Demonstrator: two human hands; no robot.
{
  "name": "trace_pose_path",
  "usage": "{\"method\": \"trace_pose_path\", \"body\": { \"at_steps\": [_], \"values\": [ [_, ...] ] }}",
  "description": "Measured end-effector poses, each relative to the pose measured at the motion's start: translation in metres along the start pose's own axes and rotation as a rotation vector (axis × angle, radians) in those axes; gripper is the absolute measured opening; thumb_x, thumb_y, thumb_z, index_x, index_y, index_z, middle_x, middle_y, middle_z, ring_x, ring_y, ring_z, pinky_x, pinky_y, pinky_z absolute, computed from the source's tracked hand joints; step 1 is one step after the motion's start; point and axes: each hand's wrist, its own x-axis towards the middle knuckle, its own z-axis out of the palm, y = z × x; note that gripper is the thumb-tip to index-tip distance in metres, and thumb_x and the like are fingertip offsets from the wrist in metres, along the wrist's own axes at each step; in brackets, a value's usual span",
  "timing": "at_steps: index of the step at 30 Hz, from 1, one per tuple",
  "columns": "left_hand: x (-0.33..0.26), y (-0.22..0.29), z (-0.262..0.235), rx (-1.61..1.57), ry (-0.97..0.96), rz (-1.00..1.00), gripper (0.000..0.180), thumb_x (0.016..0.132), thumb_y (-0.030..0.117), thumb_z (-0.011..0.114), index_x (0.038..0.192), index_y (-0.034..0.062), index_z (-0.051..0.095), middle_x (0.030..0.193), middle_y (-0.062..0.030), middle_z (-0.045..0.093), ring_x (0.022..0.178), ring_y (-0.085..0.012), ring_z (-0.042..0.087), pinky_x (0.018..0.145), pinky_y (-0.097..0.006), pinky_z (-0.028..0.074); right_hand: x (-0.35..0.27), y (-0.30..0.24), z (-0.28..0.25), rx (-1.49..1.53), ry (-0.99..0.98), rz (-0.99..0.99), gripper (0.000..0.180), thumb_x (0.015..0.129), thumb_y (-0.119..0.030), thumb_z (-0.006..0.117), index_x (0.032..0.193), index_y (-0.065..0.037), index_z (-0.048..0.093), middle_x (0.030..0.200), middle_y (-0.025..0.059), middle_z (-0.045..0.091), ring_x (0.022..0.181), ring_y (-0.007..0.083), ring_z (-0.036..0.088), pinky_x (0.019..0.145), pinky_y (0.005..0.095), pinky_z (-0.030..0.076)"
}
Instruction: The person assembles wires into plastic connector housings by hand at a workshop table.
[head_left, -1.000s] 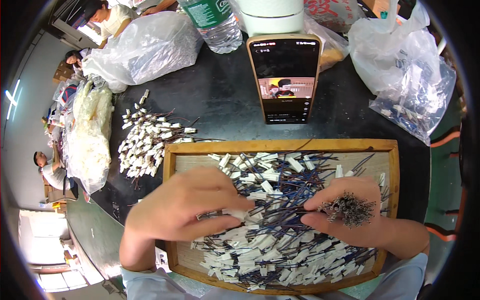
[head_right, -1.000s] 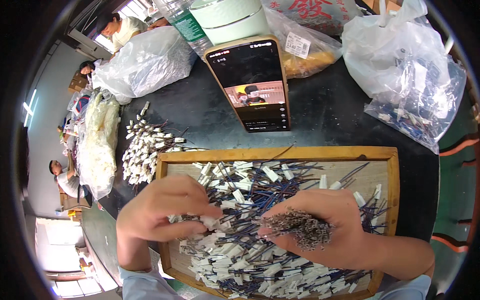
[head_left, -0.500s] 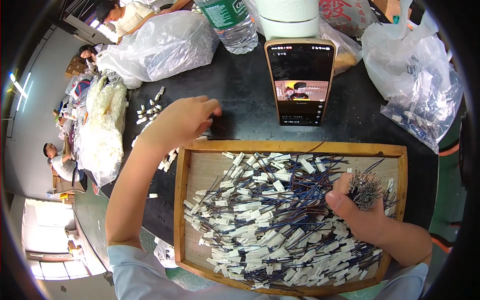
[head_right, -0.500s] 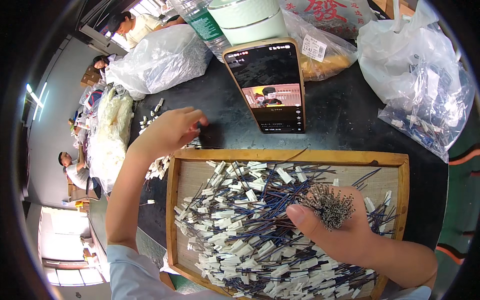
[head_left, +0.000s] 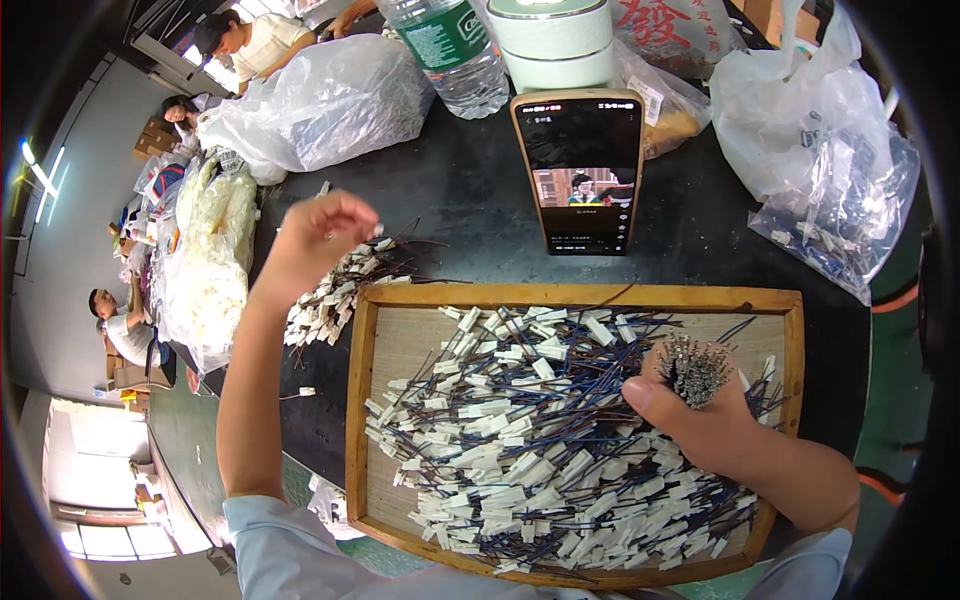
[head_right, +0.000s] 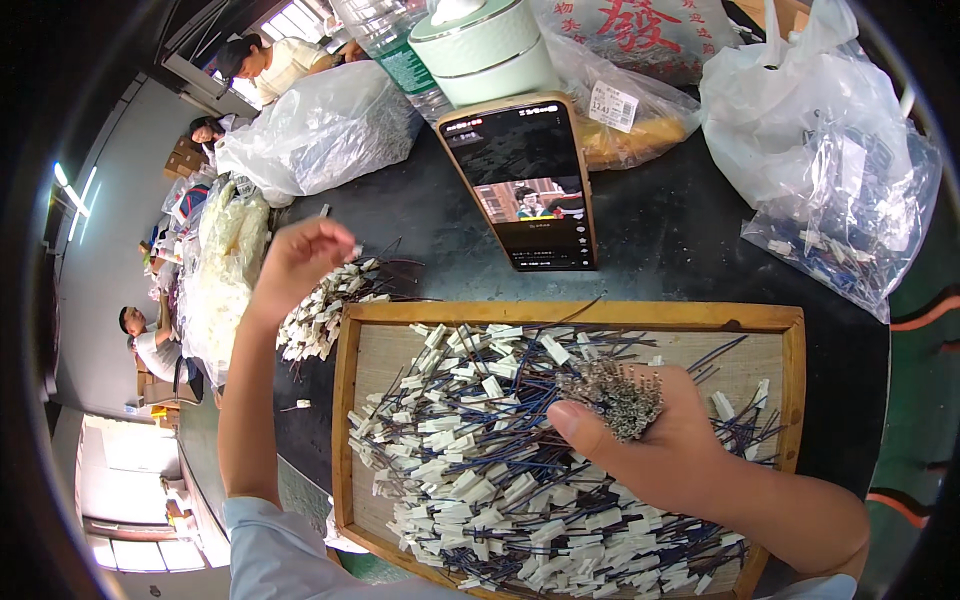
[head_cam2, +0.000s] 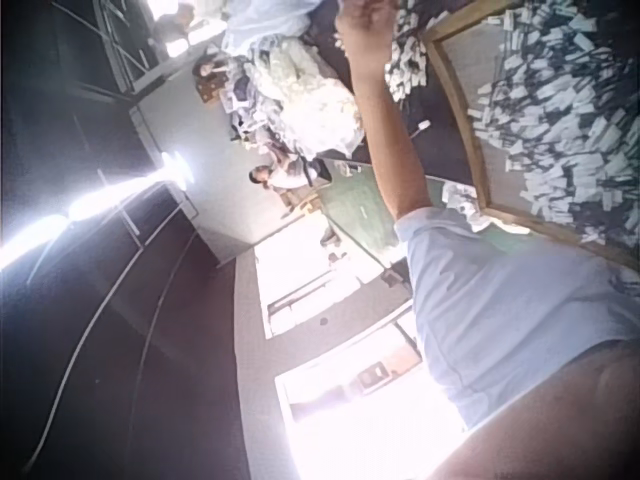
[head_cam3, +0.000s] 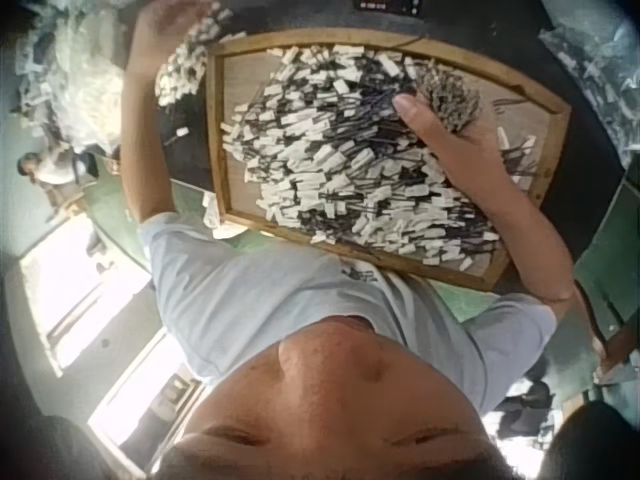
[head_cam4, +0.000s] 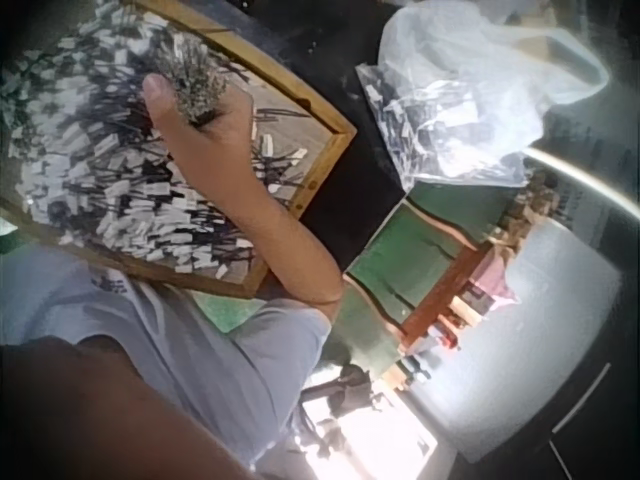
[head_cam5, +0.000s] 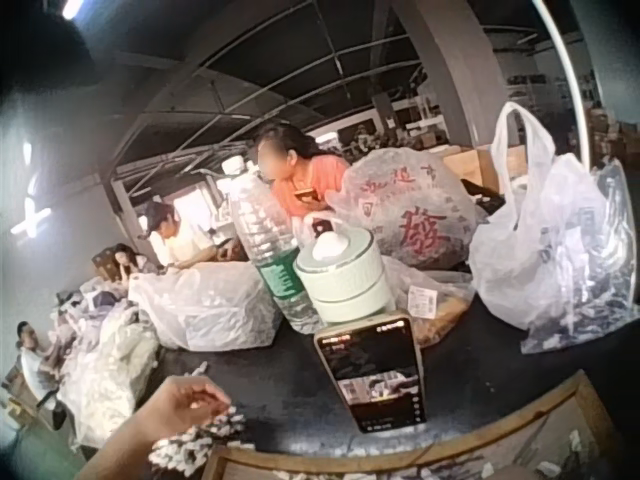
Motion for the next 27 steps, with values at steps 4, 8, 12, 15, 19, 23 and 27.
{"method": "trace_pose_path", "body": {
  "at_steps": [4, 8, 12, 15, 19, 23, 27],
  "values": [
    [-0.023, 0.014, 0.012, 0.364, -0.009, 0.091, 0.016, 0.081, -0.005, 0.060, 0.097, 0.0001, 0.060, 0.085, -0.0066, 0.062, 0.078, -0.0146, 0.061, 0.069, -0.026, 0.049, 0.002, 0.004, -0.007, -0.141, -0.069, -0.031, 0.019, 0.087, -0.015, 0.064, 0.073, -0.001, 0.060, 0.065, -0.0031, 0.056, 0.062, 0.0025, 0.046, 0.053, 0.0222, 0.037],
    [-0.028, 0.020, 0.018, 0.623, -0.051, 0.119, 0.019, 0.078, -0.005, 0.060, 0.096, 0.0022, 0.059, 0.082, -0.0109, 0.057, 0.075, -0.0261, 0.060, 0.066, -0.032, 0.048, 0.001, 0.004, -0.007, -0.180, -0.084, -0.018, 0.022, 0.087, -0.016, 0.064, 0.072, -0.001, 0.059, 0.064, -0.0020, 0.055, 0.060, 0.0028, 0.045, 0.052, 0.0228, 0.037],
    [-0.017, 0.021, 0.022, 0.732, -0.083, 0.076, 0.010, 0.080, 0.002, 0.060, 0.089, 0.0010, 0.057, 0.081, -0.0136, 0.059, 0.076, -0.0313, 0.060, 0.068, -0.038, 0.047, 0.003, 0.005, -0.007, -0.194, -0.120, -0.014, 0.021, 0.086, -0.016, 0.065, 0.073, -0.001, 0.059, 0.064, -0.0019, 0.055, 0.061, 0.0028, 0.046, 0.053, 0.0229, 0.038],
    [-0.007, 0.024, 0.021, 0.905, -0.190, 0.125, 0.014, 0.078, 0.002, 0.061, 0.091, 0.0005, 0.057, 0.080, -0.0127, 0.060, 0.076, -0.0308, 0.061, 0.068, -0.038, 0.048, 0.003, 0.008, -0.006, -0.201, -0.115, -0.074, 0.019, 0.085, -0.015, 0.066, 0.075, 0.000, 0.060, 0.065, -0.0014, 0.056, 0.061, 0.0030, 0.046, 0.053, 0.0231, 0.038],
    [0.004, 0.026, 0.025, 0.892, -0.246, 0.141, 0.016, 0.078, 0.003, 0.061, 0.093, 0.0011, 0.057, 0.081, -0.0136, 0.061, 0.078, -0.0324, 0.060, 0.070, -0.040, 0.047, 0.004, 0.008, -0.009, -0.227, -0.148, -0.072, 0.016, 0.085, -0.013, 0.066, 0.078, 0.000, 0.061, 0.067, -0.0003, 0.057, 0.062, 0.0034, 0.047, 0.054, 0.0234, 0.039],
    [0.015, 0.037, 0.021, 0.648, -0.292, 0.091, 0.021, 0.080, -0.002, 0.056, 0.101, 0.0006, 0.056, 0.083, -0.0130, 0.059, 0.076, -0.0266, 0.061, 0.069, -0.035, 0.048, 0.004, 0.007, -0.008, -0.236, -0.146, -0.085, 0.014, 0.085, -0.013, 0.066, 0.081, 0.000, 0.063, 0.067, 0.0007, 0.059, 0.063, 0.0034, 0.048, 0.054, 0.0235, 0.040],
    [0.019, 0.026, 0.005, 0.452, -0.273, 0.140, 0.023, 0.080, -0.009, 0.046, 0.101, -0.0023, 0.052, 0.082, -0.0123, 0.049, 0.073, -0.0229, 0.055, 0.066, -0.031, 0.045, 0.005, 0.006, -0.009, -0.267, -0.186, -0.102, 0.014, 0.085, -0.013, 0.066, 0.083, 0.000, 0.063, 0.067, 0.0013, 0.059, 0.062, 0.0035, 0.048, 0.055, 0.0235, 0.040]
  ]
}}
